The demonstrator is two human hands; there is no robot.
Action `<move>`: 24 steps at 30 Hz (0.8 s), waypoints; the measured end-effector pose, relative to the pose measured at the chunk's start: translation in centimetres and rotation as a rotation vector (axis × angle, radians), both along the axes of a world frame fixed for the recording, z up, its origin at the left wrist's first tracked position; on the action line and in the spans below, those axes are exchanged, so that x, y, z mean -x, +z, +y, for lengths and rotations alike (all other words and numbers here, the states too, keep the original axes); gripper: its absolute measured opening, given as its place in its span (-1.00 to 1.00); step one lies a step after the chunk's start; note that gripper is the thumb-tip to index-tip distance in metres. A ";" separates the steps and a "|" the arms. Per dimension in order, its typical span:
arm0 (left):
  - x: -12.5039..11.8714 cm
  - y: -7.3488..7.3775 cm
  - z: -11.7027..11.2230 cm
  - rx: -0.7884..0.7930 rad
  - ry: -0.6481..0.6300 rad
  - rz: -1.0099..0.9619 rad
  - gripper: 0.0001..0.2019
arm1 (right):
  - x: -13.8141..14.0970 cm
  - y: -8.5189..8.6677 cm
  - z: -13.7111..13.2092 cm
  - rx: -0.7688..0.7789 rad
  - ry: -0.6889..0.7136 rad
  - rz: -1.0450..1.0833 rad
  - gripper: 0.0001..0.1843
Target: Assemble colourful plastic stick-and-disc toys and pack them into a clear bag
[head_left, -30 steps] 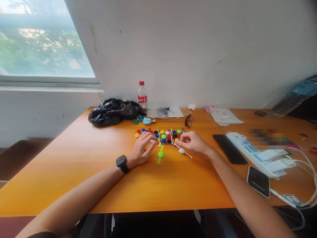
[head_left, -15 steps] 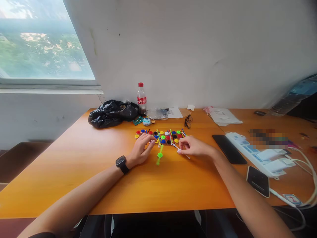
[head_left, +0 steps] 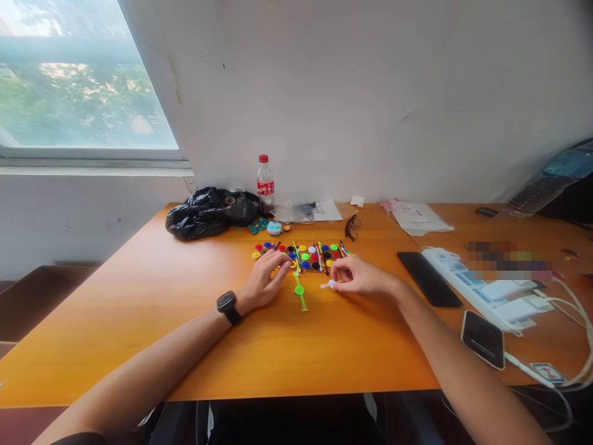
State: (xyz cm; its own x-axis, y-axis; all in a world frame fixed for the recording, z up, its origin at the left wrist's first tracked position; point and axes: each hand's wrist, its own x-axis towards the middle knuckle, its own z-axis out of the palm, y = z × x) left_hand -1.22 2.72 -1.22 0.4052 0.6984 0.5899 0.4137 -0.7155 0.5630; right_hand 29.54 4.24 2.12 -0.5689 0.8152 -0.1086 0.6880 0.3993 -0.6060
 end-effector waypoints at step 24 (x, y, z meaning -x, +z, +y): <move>-0.3 -0.3 0.1 0.075 -0.074 0.047 -0.67 | 0.7 -0.4 -0.1 -0.087 0.078 0.184 -0.77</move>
State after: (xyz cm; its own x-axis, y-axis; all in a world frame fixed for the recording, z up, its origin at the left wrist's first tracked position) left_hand -0.95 2.79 -1.52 0.4831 0.7072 0.5162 0.3884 -0.7015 0.5975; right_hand 28.83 4.16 1.69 -0.6342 0.7698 0.0720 0.5338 0.5033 -0.6795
